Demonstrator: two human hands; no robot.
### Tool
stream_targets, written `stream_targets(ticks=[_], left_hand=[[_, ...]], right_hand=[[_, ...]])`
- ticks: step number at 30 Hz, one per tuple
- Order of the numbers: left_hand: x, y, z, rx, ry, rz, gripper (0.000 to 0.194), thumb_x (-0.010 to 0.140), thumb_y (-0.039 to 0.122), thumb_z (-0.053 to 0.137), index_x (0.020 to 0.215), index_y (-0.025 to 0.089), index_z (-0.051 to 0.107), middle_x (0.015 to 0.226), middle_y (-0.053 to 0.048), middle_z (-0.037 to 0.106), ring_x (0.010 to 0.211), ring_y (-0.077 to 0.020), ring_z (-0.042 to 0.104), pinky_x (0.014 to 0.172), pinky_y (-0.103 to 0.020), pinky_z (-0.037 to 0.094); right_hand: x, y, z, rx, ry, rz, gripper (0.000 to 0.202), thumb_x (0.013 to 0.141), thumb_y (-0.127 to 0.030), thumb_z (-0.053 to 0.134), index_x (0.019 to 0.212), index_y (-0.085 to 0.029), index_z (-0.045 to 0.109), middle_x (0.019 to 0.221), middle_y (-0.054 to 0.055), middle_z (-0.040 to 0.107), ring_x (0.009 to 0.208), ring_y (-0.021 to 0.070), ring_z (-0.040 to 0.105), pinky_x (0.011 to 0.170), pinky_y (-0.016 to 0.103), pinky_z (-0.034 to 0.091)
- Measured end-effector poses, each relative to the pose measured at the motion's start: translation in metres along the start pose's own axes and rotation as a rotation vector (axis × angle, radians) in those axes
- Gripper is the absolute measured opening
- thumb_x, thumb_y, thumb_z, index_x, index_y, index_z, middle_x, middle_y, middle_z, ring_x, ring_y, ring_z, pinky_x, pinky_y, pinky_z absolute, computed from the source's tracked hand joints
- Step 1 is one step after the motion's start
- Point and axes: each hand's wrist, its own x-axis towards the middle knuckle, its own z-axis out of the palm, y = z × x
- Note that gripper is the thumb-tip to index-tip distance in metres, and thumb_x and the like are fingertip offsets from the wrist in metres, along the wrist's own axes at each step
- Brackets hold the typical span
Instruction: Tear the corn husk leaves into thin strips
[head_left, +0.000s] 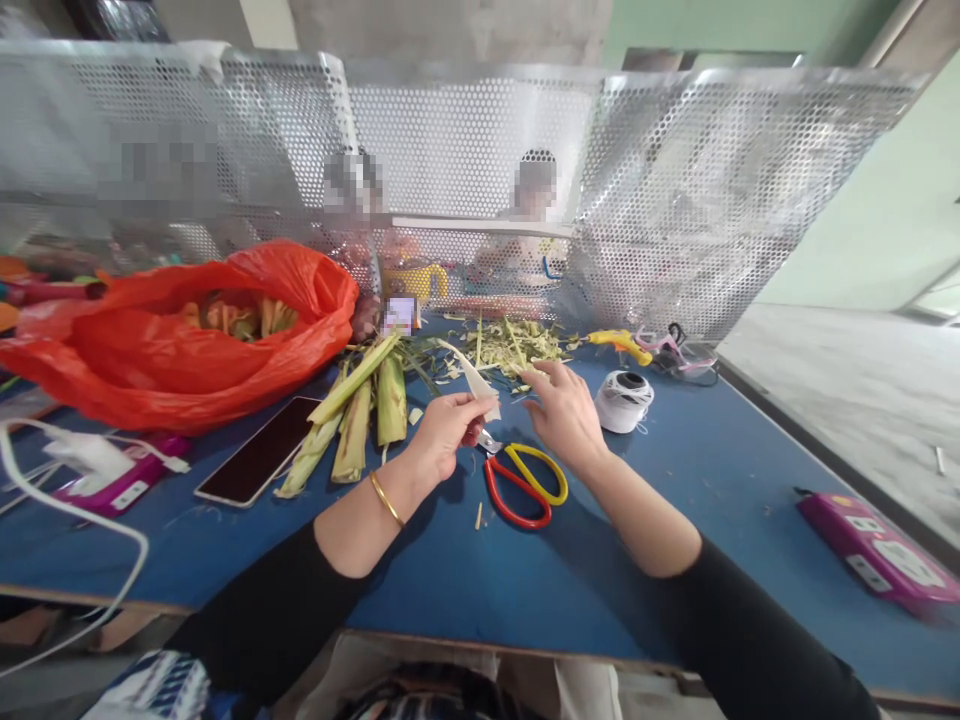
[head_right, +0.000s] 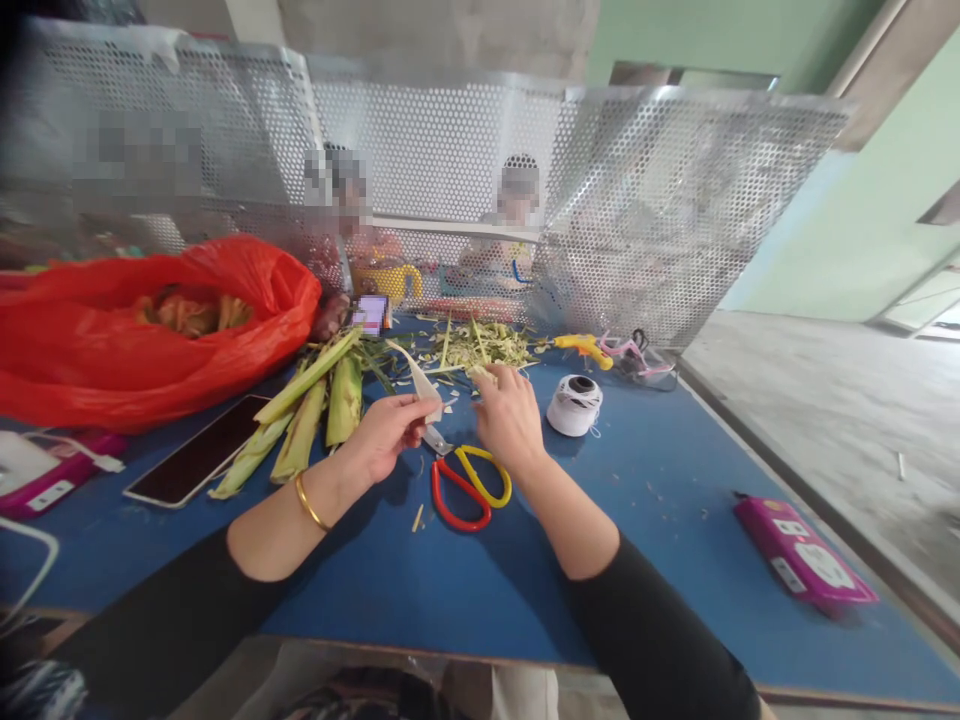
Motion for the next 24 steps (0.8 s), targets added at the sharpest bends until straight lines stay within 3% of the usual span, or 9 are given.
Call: stream_targets(ticks=[3, 9, 19, 24], left_hand=[[0.002, 0.003, -0.001, -0.056, 0.049, -0.01, 0.022, 0.057, 0.025, 0.078, 0.057, 0.014, 0.059, 0.049, 0.004, 0.051, 0.04, -0.0034, 0.039, 0.039, -0.018, 0.027], [0.0, 0.002, -0.002, -0.06, -0.041, -0.04, 0.033, 0.052, 0.031, 0.083, 0.054, 0.014, 0.055, 0.045, 0.005, 0.047, 0.04, -0.0041, 0.039, 0.039, -0.018, 0.025], [0.0, 0.002, -0.003, -0.152, -0.075, -0.099, 0.016, 0.066, 0.012, 0.075, 0.059, 0.011, 0.061, 0.052, 0.002, 0.055, 0.045, -0.0048, 0.049, 0.046, -0.017, 0.038], [0.0, 0.0, -0.003, -0.183, -0.083, -0.104, 0.009, 0.069, 0.011, 0.074, 0.067, 0.011, 0.066, 0.059, -0.002, 0.064, 0.053, -0.0091, 0.059, 0.054, -0.02, 0.047]], right_hand=[[-0.002, -0.015, -0.003, 0.103, 0.041, -0.168, 0.029, 0.086, -0.02, 0.056, 0.114, -0.018, 0.063, 0.113, 0.013, 0.062, 0.106, 0.0249, 0.057, 0.088, 0.038, 0.045], [-0.006, -0.023, 0.003, 0.225, 0.167, -0.379, 0.017, 0.092, -0.026, 0.053, 0.087, -0.021, 0.068, 0.088, 0.005, 0.067, 0.081, 0.0166, 0.061, 0.073, 0.032, 0.043], [-0.008, -0.025, 0.008, 0.15, 0.213, -0.387, 0.022, 0.094, -0.022, 0.05, 0.083, -0.02, 0.068, 0.083, 0.004, 0.068, 0.076, 0.0157, 0.06, 0.071, 0.031, 0.041], [-0.007, -0.021, 0.008, 0.19, 0.191, -0.261, 0.019, 0.092, -0.024, 0.054, 0.081, -0.021, 0.069, 0.081, 0.003, 0.067, 0.076, 0.0154, 0.06, 0.072, 0.031, 0.039]])
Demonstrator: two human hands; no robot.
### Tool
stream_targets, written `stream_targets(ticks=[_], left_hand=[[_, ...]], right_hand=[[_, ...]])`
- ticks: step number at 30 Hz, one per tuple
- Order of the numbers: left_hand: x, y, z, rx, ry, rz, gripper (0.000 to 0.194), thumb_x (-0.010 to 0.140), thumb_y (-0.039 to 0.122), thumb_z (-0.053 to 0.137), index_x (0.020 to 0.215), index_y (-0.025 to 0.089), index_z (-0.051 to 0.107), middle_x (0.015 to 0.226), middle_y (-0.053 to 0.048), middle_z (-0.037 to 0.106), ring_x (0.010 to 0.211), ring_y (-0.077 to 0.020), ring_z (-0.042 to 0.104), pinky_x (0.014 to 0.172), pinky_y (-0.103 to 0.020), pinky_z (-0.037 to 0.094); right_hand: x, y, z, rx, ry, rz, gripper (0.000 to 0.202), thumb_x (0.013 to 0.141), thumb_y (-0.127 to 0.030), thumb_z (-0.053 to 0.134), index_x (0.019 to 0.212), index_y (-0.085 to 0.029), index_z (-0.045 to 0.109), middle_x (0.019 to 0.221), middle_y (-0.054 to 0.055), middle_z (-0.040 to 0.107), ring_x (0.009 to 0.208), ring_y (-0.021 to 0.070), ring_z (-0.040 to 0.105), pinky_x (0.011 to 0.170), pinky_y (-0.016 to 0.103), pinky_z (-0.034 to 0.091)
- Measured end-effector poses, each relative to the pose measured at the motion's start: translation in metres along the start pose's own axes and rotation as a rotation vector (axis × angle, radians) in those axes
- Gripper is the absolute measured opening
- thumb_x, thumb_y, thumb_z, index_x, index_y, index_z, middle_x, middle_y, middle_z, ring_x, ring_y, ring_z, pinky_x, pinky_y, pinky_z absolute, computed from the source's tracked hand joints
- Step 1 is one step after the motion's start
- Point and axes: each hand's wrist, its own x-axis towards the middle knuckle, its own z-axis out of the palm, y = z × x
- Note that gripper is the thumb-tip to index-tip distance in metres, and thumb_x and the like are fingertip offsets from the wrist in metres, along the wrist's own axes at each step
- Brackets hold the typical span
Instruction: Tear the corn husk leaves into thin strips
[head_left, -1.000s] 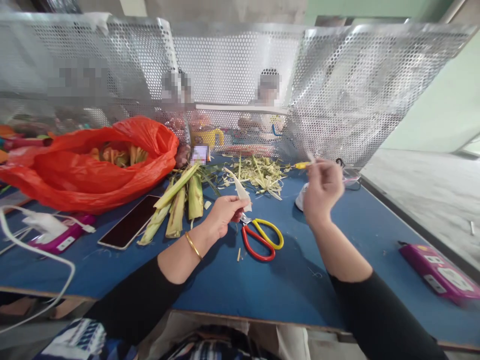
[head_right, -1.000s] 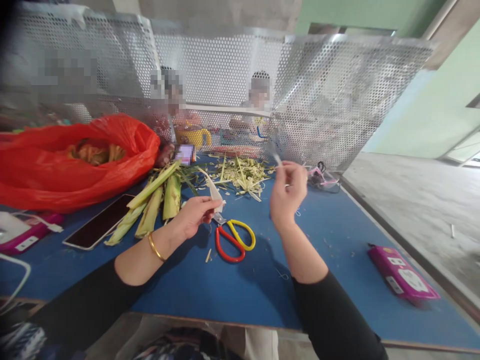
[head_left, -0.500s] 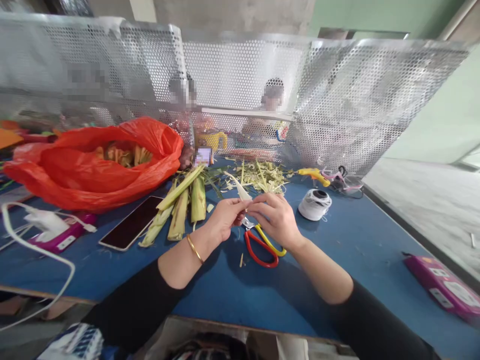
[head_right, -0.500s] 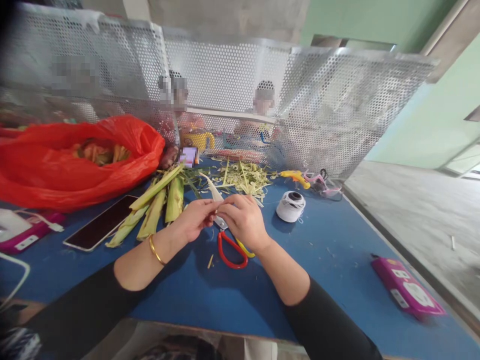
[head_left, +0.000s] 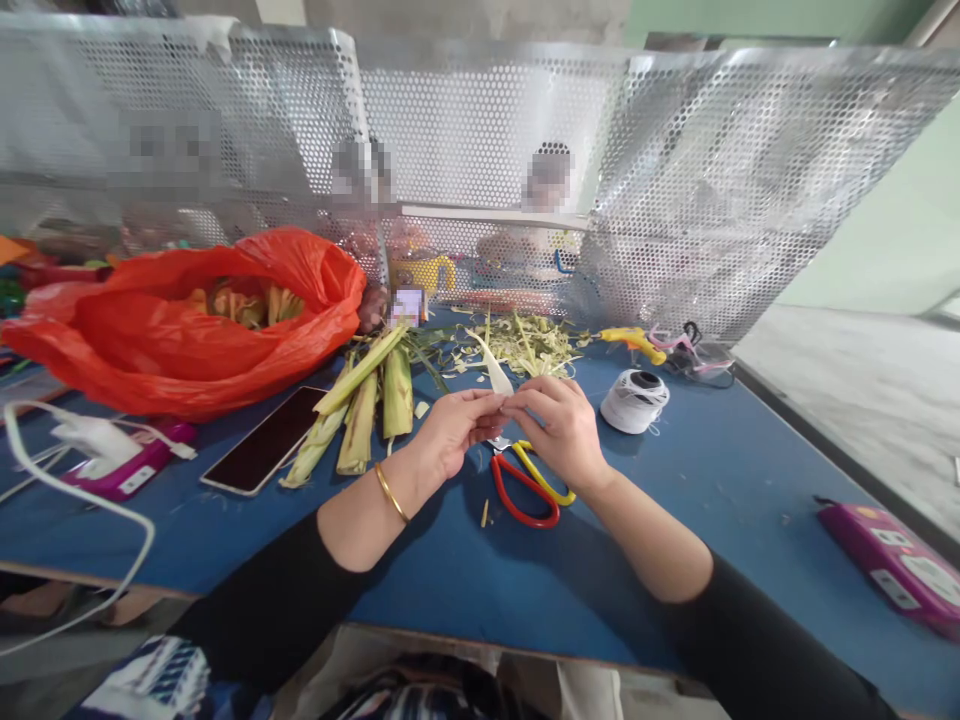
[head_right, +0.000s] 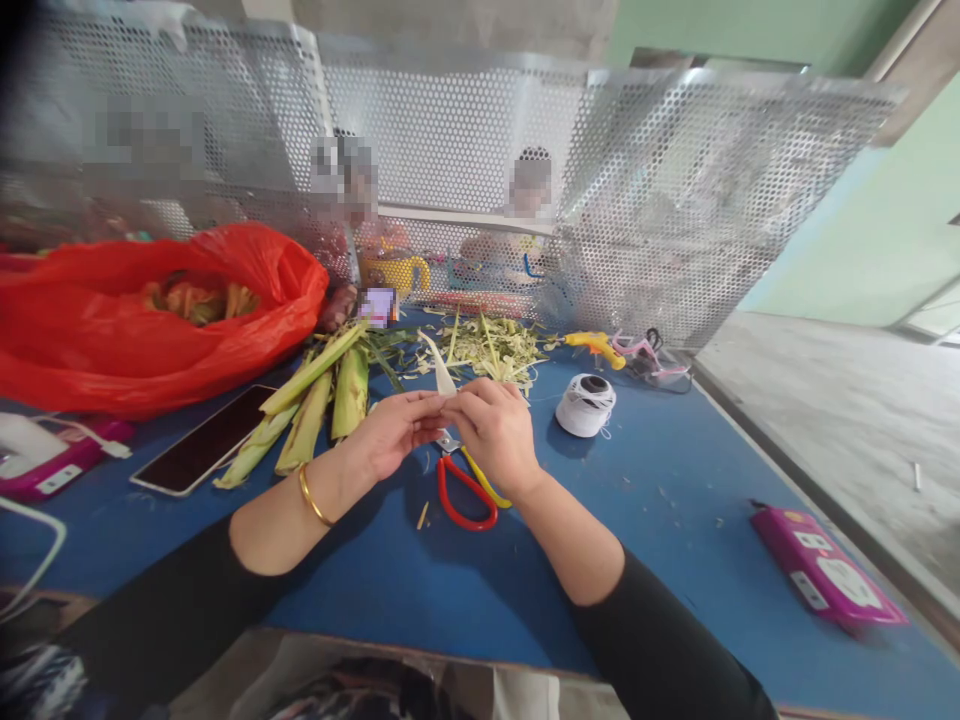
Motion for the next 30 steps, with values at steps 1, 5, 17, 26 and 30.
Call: stream_targets(ticks=[1, 5, 17, 26, 30], left_hand=[[-0.0003, -0.0002, 0.0004, -0.003, 0.012, -0.017, 0.008, 0.07, 0.012, 0.074, 0.067, 0.011, 0.066, 0.059, -0.003, 0.064, 0.053, -0.0096, 0.06, 0.054, -0.02, 0.047], [-0.0011, -0.0008, 0.0028, -0.016, 0.09, -0.056, 0.013, 0.077, 0.008, 0.066, 0.065, 0.012, 0.064, 0.055, -0.001, 0.062, 0.049, -0.0087, 0.058, 0.048, -0.019, 0.045], [0.0006, -0.0046, 0.0051, 0.074, 0.159, 0.141, 0.011, 0.061, 0.014, 0.078, 0.063, 0.013, 0.067, 0.057, -0.001, 0.065, 0.053, -0.0106, 0.06, 0.054, -0.022, 0.045], [0.0048, -0.0074, 0.002, 0.15, 0.128, 0.221, 0.017, 0.054, 0.024, 0.08, 0.063, 0.014, 0.07, 0.057, -0.002, 0.066, 0.056, -0.0121, 0.06, 0.055, -0.023, 0.044], [0.0038, -0.0081, 0.0025, 0.163, 0.132, 0.226, 0.018, 0.054, 0.027, 0.08, 0.063, 0.015, 0.07, 0.057, -0.002, 0.066, 0.057, -0.0129, 0.06, 0.054, -0.023, 0.044]], right_hand=[[-0.0002, 0.001, 0.0002, 0.002, -0.005, 0.011, 0.018, 0.091, -0.024, 0.055, 0.081, -0.021, 0.07, 0.08, 0.002, 0.067, 0.076, 0.0155, 0.06, 0.072, 0.031, 0.039], [-0.0011, 0.0028, 0.0014, -0.009, -0.035, -0.011, 0.02, 0.092, -0.024, 0.054, 0.081, -0.022, 0.07, 0.081, 0.003, 0.067, 0.075, 0.0162, 0.06, 0.072, 0.031, 0.038], [0.0024, -0.0006, 0.0035, 0.292, -0.067, 0.412, 0.012, 0.082, -0.024, 0.062, 0.07, -0.022, 0.061, 0.074, 0.001, 0.064, 0.073, 0.0171, 0.059, 0.07, 0.03, 0.042], [0.0034, -0.0027, 0.0056, 0.495, -0.106, 0.643, 0.012, 0.076, -0.03, 0.058, 0.069, -0.021, 0.059, 0.066, -0.001, 0.066, 0.067, 0.0158, 0.059, 0.065, 0.028, 0.044], [0.0029, -0.0028, 0.0064, 0.5, -0.08, 0.659, 0.011, 0.074, -0.03, 0.058, 0.067, -0.021, 0.059, 0.065, -0.001, 0.066, 0.064, 0.0154, 0.059, 0.062, 0.027, 0.043]])
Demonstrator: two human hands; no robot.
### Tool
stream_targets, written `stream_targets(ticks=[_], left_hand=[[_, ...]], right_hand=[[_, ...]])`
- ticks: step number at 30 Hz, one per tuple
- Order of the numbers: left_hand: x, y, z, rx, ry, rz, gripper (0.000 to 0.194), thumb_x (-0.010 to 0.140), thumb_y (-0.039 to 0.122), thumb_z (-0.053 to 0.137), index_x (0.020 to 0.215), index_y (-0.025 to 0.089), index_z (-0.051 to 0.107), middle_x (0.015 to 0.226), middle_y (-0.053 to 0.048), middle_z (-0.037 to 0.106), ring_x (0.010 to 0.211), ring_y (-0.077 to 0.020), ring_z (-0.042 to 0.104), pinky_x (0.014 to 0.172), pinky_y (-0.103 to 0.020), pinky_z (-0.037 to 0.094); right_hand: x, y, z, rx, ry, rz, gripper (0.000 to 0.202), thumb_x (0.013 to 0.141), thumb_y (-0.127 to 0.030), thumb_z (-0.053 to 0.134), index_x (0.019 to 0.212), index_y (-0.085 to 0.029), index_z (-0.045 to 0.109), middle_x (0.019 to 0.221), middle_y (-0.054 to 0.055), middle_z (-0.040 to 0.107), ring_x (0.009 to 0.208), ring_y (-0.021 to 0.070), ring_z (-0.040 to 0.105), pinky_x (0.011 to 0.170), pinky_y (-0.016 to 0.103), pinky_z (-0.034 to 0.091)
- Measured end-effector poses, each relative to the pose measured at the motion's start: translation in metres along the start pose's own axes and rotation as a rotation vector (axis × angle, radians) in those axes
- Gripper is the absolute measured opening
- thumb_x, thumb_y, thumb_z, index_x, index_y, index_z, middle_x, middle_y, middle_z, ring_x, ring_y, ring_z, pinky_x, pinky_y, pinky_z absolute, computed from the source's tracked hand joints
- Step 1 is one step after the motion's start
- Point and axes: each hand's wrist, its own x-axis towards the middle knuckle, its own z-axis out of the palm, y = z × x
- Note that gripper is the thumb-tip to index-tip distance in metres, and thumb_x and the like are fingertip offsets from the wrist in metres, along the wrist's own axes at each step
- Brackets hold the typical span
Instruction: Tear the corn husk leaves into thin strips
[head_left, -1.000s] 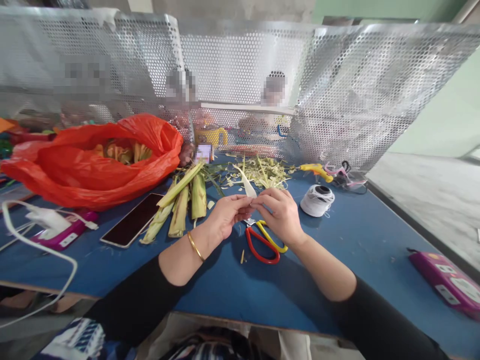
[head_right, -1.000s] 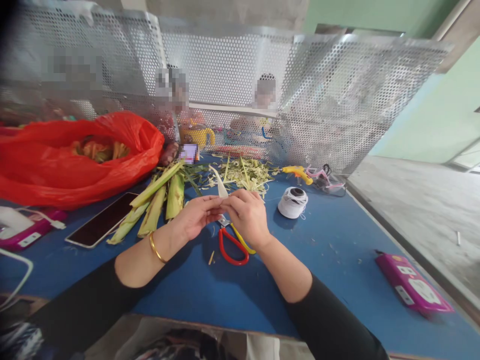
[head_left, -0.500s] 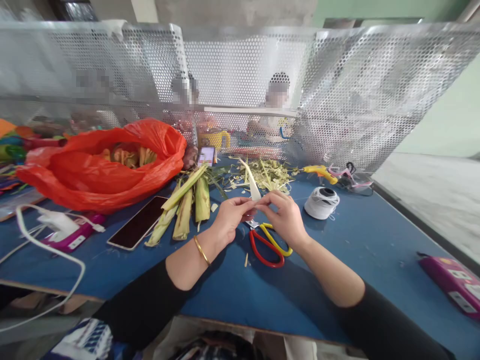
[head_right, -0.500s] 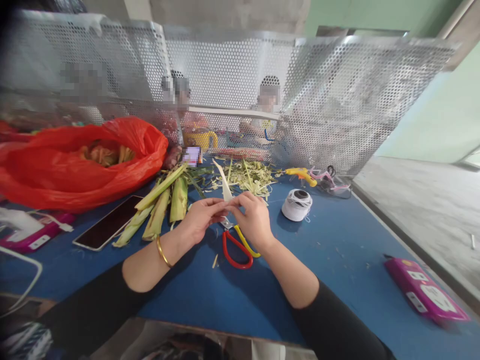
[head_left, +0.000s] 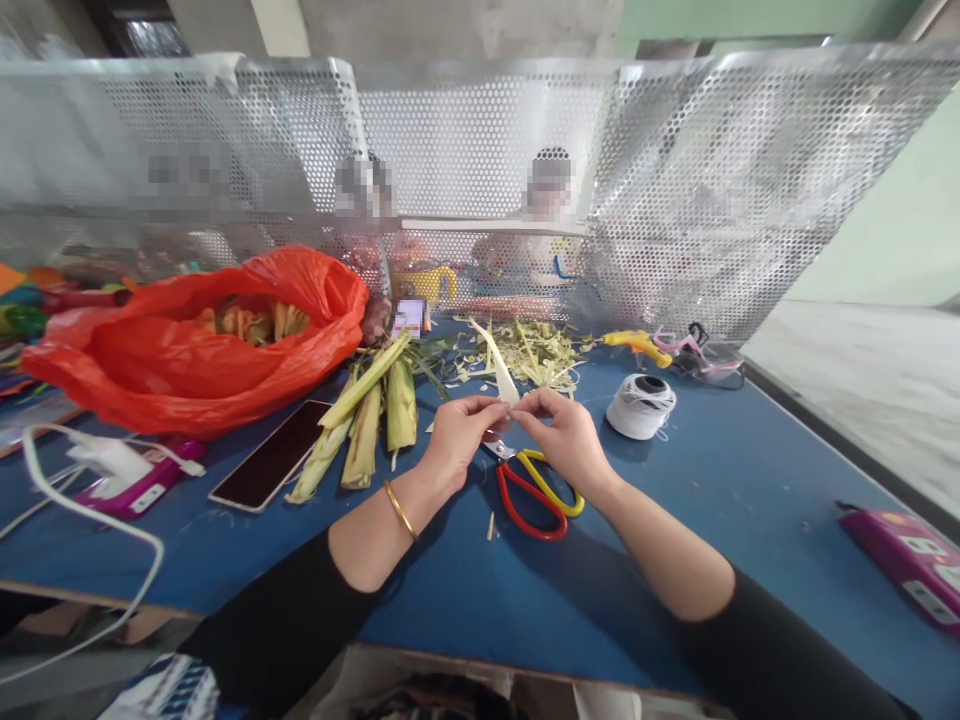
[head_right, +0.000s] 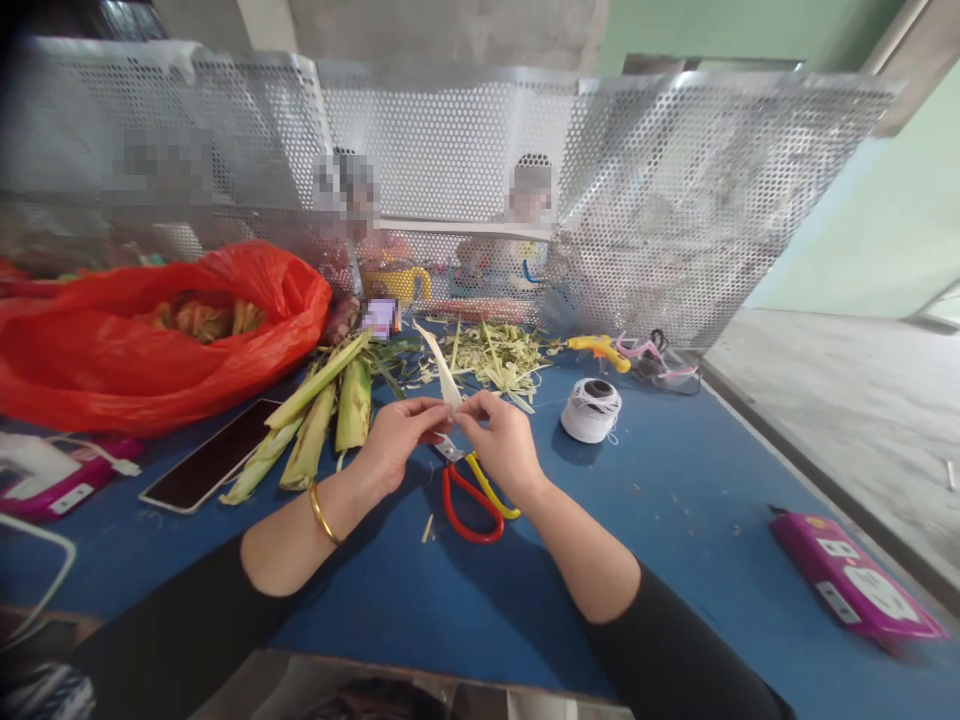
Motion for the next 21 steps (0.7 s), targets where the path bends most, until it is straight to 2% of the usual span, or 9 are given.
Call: stream_targets(ticks=[7, 10, 14, 21], left_hand=[[0.0, -0.0024, -0.0003, 0.054, -0.05, 0.064, 0.027, 0.047, 0.028, 0.086, 0.064, 0.015, 0.07, 0.061, -0.001, 0.066, 0.057, -0.0106, 0.057, 0.057, -0.023, 0.044], [-0.0006, -0.0012, 0.0003, 0.047, -0.04, 0.053, 0.028, 0.046, 0.028, 0.087, 0.065, 0.016, 0.07, 0.06, -0.001, 0.066, 0.058, -0.0113, 0.059, 0.057, -0.023, 0.045], [-0.0012, 0.0003, 0.0015, 0.049, -0.04, 0.031, 0.024, 0.049, 0.026, 0.086, 0.064, 0.015, 0.07, 0.059, -0.002, 0.067, 0.056, -0.0108, 0.059, 0.057, -0.023, 0.045], [-0.0017, 0.0026, 0.0005, 0.0, -0.051, -0.031, 0.022, 0.051, 0.024, 0.083, 0.064, 0.015, 0.068, 0.059, -0.002, 0.067, 0.056, -0.0124, 0.06, 0.054, -0.023, 0.046]], right_hand=[[0.0002, 0.001, 0.0009, 0.005, 0.034, 0.033, 0.011, 0.072, -0.029, 0.059, 0.064, -0.021, 0.059, 0.061, -0.001, 0.064, 0.06, 0.0151, 0.057, 0.059, 0.028, 0.042], [0.0018, 0.0019, 0.0018, 0.116, 0.048, 0.096, 0.01, 0.068, -0.028, 0.063, 0.069, -0.021, 0.057, 0.061, -0.002, 0.063, 0.058, 0.0145, 0.057, 0.058, 0.028, 0.042], [0.0043, 0.0025, 0.0023, 0.28, 0.052, 0.194, 0.022, 0.062, -0.027, 0.066, 0.08, -0.021, 0.054, 0.062, -0.004, 0.065, 0.057, 0.0143, 0.058, 0.06, 0.029, 0.044], [0.0044, -0.0002, 0.0008, 0.362, 0.034, 0.246, 0.024, 0.061, -0.03, 0.068, 0.079, -0.021, 0.054, 0.061, -0.003, 0.066, 0.058, 0.0154, 0.062, 0.058, 0.028, 0.046]])
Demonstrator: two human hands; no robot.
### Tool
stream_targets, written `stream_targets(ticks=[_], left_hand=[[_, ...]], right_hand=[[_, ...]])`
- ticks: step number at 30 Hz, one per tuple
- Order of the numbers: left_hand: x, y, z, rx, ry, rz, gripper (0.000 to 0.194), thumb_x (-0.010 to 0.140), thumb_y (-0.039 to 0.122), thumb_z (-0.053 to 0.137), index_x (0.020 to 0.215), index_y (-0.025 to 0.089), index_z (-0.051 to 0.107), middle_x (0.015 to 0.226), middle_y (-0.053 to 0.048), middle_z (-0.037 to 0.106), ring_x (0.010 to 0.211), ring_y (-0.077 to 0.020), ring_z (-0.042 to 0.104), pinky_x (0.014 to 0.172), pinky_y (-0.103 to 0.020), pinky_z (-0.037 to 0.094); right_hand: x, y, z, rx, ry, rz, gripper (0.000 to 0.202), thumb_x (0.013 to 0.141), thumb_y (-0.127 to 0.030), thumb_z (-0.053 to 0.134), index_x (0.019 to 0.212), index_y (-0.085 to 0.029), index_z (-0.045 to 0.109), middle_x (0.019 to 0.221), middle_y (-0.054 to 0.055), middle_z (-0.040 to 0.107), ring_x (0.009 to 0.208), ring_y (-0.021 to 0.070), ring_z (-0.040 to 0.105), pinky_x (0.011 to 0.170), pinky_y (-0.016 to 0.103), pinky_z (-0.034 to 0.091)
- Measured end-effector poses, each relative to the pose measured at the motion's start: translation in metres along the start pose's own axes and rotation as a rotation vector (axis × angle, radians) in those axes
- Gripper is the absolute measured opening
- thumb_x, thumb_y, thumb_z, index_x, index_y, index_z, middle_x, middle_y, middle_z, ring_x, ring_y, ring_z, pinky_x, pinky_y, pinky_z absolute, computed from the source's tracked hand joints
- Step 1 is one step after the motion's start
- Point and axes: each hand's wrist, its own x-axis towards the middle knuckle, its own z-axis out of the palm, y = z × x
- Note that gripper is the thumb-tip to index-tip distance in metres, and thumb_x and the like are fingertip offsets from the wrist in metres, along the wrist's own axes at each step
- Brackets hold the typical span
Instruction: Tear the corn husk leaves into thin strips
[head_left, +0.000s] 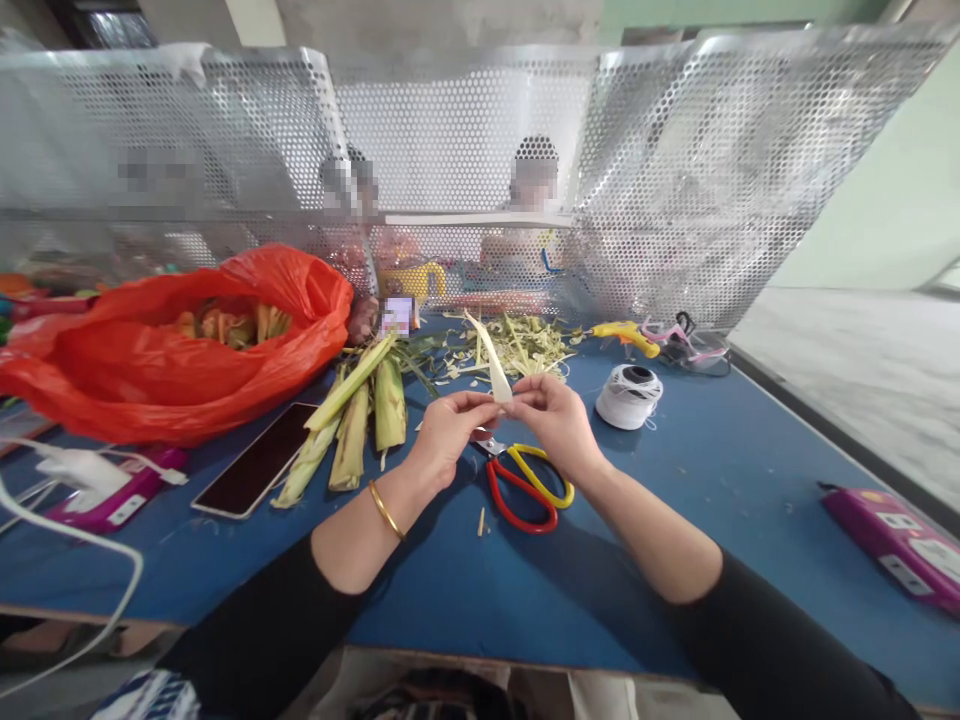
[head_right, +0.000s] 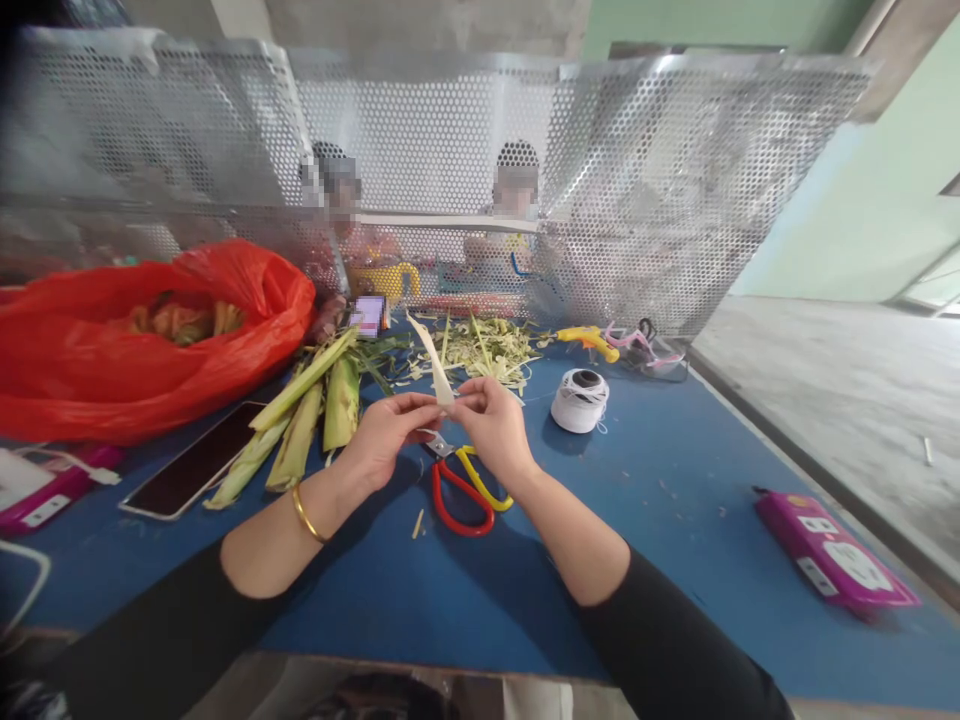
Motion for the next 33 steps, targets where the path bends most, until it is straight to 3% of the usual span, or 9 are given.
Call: stream_targets(ticks=[9, 15, 21, 33], left_hand=[[0.0, 0.001, 0.0, 0.0, -0.013, -0.018, 0.019, 0.054, 0.022, 0.083, 0.059, 0.014, 0.066, 0.056, -0.001, 0.063, 0.052, -0.0097, 0.056, 0.051, -0.021, 0.041], [0.0, 0.005, 0.0, -0.113, -0.021, -0.092, 0.014, 0.058, 0.013, 0.079, 0.061, 0.013, 0.065, 0.055, -0.001, 0.062, 0.051, -0.0081, 0.055, 0.051, -0.019, 0.042], [0.0, 0.008, -0.002, -0.2, -0.019, -0.175, 0.008, 0.065, 0.008, 0.072, 0.063, 0.012, 0.066, 0.054, -0.001, 0.062, 0.049, -0.0073, 0.055, 0.05, -0.018, 0.045], [0.0, 0.008, -0.002, -0.172, -0.072, -0.203, 0.01, 0.065, 0.011, 0.075, 0.063, 0.013, 0.066, 0.055, -0.002, 0.062, 0.05, -0.0081, 0.055, 0.051, -0.019, 0.046]], right_hand=[[-0.002, 0.001, 0.0, -0.056, -0.034, -0.073, 0.025, 0.065, -0.033, 0.066, 0.081, -0.022, 0.05, 0.059, -0.004, 0.063, 0.054, 0.0147, 0.059, 0.057, 0.029, 0.046], [-0.007, -0.001, -0.003, -0.327, -0.035, -0.415, 0.007, 0.08, -0.025, 0.056, 0.074, -0.022, 0.052, 0.069, -0.001, 0.061, 0.067, 0.0152, 0.059, 0.066, 0.029, 0.046], [-0.008, -0.004, -0.008, -0.646, -0.129, -0.697, 0.02, 0.085, -0.012, 0.048, 0.089, -0.023, 0.064, 0.087, 0.004, 0.067, 0.083, 0.0188, 0.062, 0.076, 0.032, 0.046], [-0.005, -0.002, -0.009, -0.59, -0.074, -0.676, 0.015, 0.088, -0.019, 0.053, 0.079, -0.023, 0.065, 0.079, 0.003, 0.068, 0.077, 0.0184, 0.063, 0.072, 0.03, 0.047]])
